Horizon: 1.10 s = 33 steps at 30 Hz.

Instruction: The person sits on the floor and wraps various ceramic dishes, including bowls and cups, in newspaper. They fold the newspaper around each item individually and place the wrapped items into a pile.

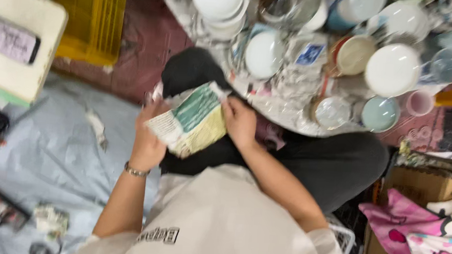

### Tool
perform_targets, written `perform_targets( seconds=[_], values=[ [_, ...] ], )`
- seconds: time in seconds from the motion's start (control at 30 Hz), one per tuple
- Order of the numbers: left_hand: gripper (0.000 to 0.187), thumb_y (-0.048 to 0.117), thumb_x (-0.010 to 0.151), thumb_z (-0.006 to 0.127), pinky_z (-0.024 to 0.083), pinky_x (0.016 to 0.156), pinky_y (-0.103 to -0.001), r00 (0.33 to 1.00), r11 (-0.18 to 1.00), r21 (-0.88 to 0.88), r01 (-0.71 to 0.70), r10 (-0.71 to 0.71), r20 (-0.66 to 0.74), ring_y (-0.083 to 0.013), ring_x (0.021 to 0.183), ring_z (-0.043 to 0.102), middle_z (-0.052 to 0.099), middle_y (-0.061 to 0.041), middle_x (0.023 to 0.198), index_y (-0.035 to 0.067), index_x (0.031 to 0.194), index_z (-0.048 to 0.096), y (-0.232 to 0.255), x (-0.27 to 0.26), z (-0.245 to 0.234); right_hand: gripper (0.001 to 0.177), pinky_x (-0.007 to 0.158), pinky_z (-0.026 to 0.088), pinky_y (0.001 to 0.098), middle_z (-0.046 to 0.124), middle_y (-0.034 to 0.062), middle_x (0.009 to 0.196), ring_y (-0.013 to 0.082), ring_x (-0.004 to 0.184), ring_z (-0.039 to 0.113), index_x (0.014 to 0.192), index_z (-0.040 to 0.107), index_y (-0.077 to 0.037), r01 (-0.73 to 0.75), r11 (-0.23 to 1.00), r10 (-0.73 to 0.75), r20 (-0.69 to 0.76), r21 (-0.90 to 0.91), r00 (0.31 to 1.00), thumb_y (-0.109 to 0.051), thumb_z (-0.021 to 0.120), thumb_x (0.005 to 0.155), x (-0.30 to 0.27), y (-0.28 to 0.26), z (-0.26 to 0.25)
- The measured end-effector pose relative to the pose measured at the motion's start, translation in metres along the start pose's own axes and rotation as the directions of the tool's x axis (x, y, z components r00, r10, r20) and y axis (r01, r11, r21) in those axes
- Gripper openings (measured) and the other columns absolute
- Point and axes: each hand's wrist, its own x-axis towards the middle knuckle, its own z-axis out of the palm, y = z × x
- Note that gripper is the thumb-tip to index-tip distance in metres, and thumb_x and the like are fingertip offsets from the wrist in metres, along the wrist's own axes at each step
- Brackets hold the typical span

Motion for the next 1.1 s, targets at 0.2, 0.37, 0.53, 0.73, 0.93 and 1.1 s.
perform_targets(
  seconds=[0.2,0.37,0.53,0.73,0.93,1.1],
  values=[
    [0.039,0.036,0.104,0.054,0.032,0.119,-0.056,0.954,0.996,0.019,-0.091,0.092,-0.285,-0.0347,0.136,0.049,0.056,-0.015,0.139,0.011,0.133,0.063,0.043,-0.015,-0.011,0.022,0.060,0.051,0.0369,0.068,0.0176,0.077,0.0284,0.061,0.066,0.099,0.072,-0.007,-0.023,0.998,0.024,-0.028,0.058,0.999,-0.028,0.066,0.100,0.000,0.001,0.006],
    [0.039,0.033,0.102,0.070,0.026,0.124,-0.058,0.945,0.922,0.260,-0.287,0.228,0.234,-0.0326,0.142,0.049,0.059,-0.010,0.142,0.010,0.133,0.069,0.080,-0.002,0.017,0.025,0.062,0.050,0.0330,0.067,0.0124,0.073,0.0186,0.062,0.061,0.097,0.069,-0.003,-0.073,0.993,0.072,0.020,0.091,0.997,-0.026,0.062,0.102,0.003,0.011,0.005],
    [0.054,0.040,0.096,0.071,0.020,0.123,-0.061,0.956,0.912,0.342,-0.227,0.142,0.256,-0.0335,0.149,0.038,0.050,-0.012,0.155,0.012,0.142,0.063,0.063,0.020,0.043,0.027,0.067,0.049,0.0297,0.063,0.0062,0.077,0.0102,0.071,0.054,0.094,0.064,-0.002,-0.160,0.960,0.130,0.140,0.231,0.982,-0.025,0.059,0.108,0.000,0.035,0.006],
    [0.059,0.042,0.098,0.071,0.019,0.125,-0.060,0.963,0.944,0.283,-0.171,0.100,0.248,-0.0318,0.154,0.032,0.043,-0.010,0.163,0.015,0.148,0.060,0.040,0.020,0.054,0.021,0.076,0.047,0.0235,0.064,-0.0017,0.098,0.0048,0.086,0.055,0.114,0.061,-0.002,-0.283,0.768,0.062,0.373,0.575,0.926,-0.022,0.060,0.107,-0.018,0.061,-0.002],
    [0.060,0.042,0.094,0.072,0.019,0.123,-0.062,0.963,0.947,0.266,-0.181,0.115,0.245,-0.0318,0.153,0.033,0.043,-0.009,0.162,0.016,0.147,0.061,0.037,0.021,0.056,0.027,0.078,0.050,0.0212,0.072,-0.0021,0.096,0.0040,0.085,0.061,0.108,0.071,0.000,-0.467,0.748,0.178,0.535,0.471,0.826,-0.023,0.072,0.096,-0.018,0.077,-0.021],
    [0.055,0.042,0.097,0.072,0.020,0.123,-0.062,0.967,0.952,0.256,-0.171,0.113,0.227,-0.0328,0.152,0.034,0.044,-0.010,0.162,0.015,0.144,0.064,0.037,0.020,0.056,0.030,0.067,0.043,0.0262,0.062,-0.0008,0.079,0.0069,0.073,0.051,0.092,0.074,0.000,-0.410,0.878,0.252,0.489,0.247,0.835,-0.029,0.075,0.100,-0.022,0.099,-0.030]
  ],
)
